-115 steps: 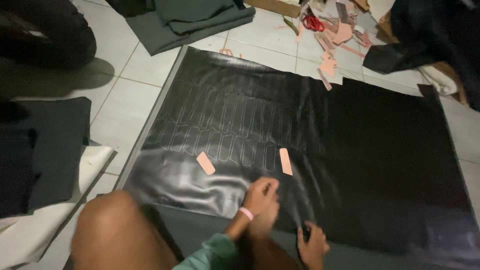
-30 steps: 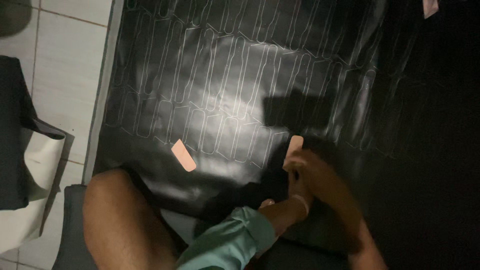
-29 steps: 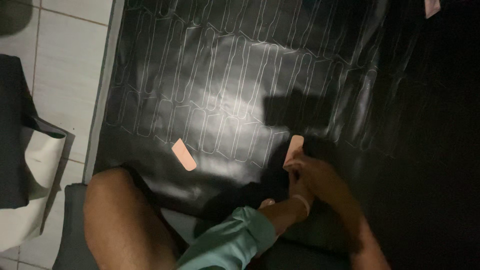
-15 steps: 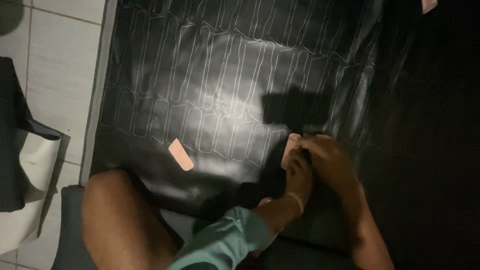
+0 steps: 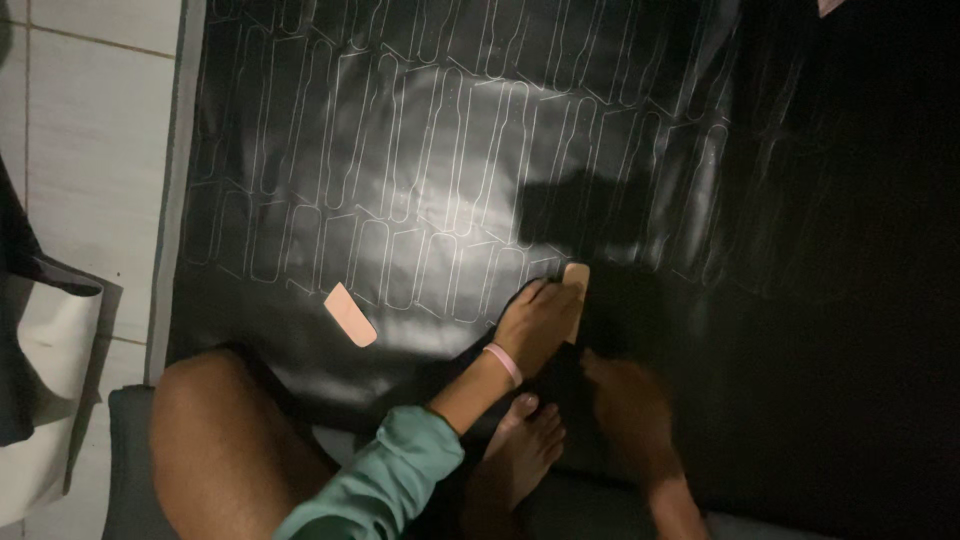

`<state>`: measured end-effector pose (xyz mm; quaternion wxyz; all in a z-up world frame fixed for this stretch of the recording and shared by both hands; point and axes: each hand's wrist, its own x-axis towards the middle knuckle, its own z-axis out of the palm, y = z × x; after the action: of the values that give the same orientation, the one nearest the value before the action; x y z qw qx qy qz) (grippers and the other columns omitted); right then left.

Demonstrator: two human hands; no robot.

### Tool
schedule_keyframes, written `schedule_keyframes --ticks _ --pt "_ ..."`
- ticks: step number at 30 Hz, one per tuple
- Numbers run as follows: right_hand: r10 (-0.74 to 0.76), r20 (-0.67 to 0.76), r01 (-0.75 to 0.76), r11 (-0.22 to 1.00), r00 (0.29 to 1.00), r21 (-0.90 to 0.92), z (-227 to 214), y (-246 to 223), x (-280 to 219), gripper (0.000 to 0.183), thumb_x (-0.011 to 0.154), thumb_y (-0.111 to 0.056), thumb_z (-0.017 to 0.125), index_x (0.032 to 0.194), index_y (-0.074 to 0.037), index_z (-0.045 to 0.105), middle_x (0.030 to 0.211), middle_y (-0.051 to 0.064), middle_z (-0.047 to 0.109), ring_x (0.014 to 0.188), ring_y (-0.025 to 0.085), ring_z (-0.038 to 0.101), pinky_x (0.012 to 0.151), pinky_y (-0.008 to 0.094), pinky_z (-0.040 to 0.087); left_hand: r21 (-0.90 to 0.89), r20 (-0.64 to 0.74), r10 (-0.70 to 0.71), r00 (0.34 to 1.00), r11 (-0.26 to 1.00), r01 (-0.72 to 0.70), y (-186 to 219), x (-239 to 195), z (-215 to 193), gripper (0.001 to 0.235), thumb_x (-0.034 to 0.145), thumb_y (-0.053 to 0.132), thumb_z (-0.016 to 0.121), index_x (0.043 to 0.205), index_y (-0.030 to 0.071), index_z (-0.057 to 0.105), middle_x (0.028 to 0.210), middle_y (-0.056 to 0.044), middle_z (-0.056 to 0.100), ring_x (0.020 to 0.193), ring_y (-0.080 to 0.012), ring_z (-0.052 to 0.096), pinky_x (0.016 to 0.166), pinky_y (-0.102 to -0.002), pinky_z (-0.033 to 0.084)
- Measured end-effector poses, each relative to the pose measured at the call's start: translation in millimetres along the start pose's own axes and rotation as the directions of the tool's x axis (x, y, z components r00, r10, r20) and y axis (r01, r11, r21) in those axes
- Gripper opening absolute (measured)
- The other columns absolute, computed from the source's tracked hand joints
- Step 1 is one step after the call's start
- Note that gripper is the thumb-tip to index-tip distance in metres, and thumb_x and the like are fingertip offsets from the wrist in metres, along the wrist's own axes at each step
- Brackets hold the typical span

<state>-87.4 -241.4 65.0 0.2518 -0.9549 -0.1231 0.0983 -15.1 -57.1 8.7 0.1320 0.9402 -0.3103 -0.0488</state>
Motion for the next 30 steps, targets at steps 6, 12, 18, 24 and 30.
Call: schedule_keyframes --ticks 6,12,18,24,30 --pt "0.063 0.144 -0.080 0.990 0.988 0.117 5 -10 7 0.034 0.091 -0.003 0.055 0.120 -0.012 0.071 0.099 0.014 0.074 0.092 0.033 0.071 0.083 0.044 0.055 -0.348 0.059 -0.143 0.988 0.925 0.155 -12 4 -14 0.025 0.091 0.015 0.061 0.112 0.015 0.075 0.133 -0.006 0.060 0.136 -0.0252 0.050 0.117 -0.040 0.036" --pt "0.120 0.086 -0.122 0.992 0.989 0.015 9 -13 1 0.040 0.088 0.003 0.053 0.123 -0.011 0.067 0.107 0.015 0.073 0.101 0.033 0.070 0.090 0.044 0.054 -0.300 -0.055 -0.104 0.993 0.950 0.083 -11 7 -24 0.019 0.086 0.012 0.064 0.102 0.010 0.073 0.154 -0.013 0.050 0.144 -0.0272 0.045 0.120 -0.040 0.033" --pt "-0.007 -0.114 0.012 0.999 0.993 0.041 20 29 -45 0.034 0.101 0.002 0.044 0.130 -0.002 0.060 0.120 0.017 0.072 0.099 0.031 0.069 0.081 0.042 0.055 -0.451 0.005 -0.195 0.981 0.875 0.176 -12 18 -20 0.015 0.104 0.011 0.058 0.115 0.005 0.065 0.123 -0.015 0.059 0.119 -0.0336 0.058 0.106 -0.043 0.048" --pt "0.170 -0.443 -0.102 0.979 0.880 0.174 40 85 -65 0.020 0.116 -0.001 0.045 0.133 -0.010 0.053 0.113 0.011 0.067 0.098 0.027 0.065 0.085 0.038 0.054 -0.744 -0.242 -0.241 0.940 0.668 -0.020 15 20 -4 0.011 0.098 0.002 0.061 0.096 0.011 0.065 0.102 -0.006 0.062 0.094 -0.0263 0.065 0.083 -0.036 0.054" --pt "0.358 -0.139 -0.331 0.925 0.923 0.187 42 73 -36 0.042 0.097 -0.025 0.071 0.137 -0.017 0.058 0.119 0.015 0.059 0.105 0.030 0.061 0.088 0.045 0.054 -0.544 -0.166 0.038 0.985 0.830 -0.123 38 -10 8 0.043 0.059 0.039 0.081 0.090 0.013 0.069 0.122 -0.012 0.065 0.120 -0.0323 0.062 0.105 -0.055 0.045"
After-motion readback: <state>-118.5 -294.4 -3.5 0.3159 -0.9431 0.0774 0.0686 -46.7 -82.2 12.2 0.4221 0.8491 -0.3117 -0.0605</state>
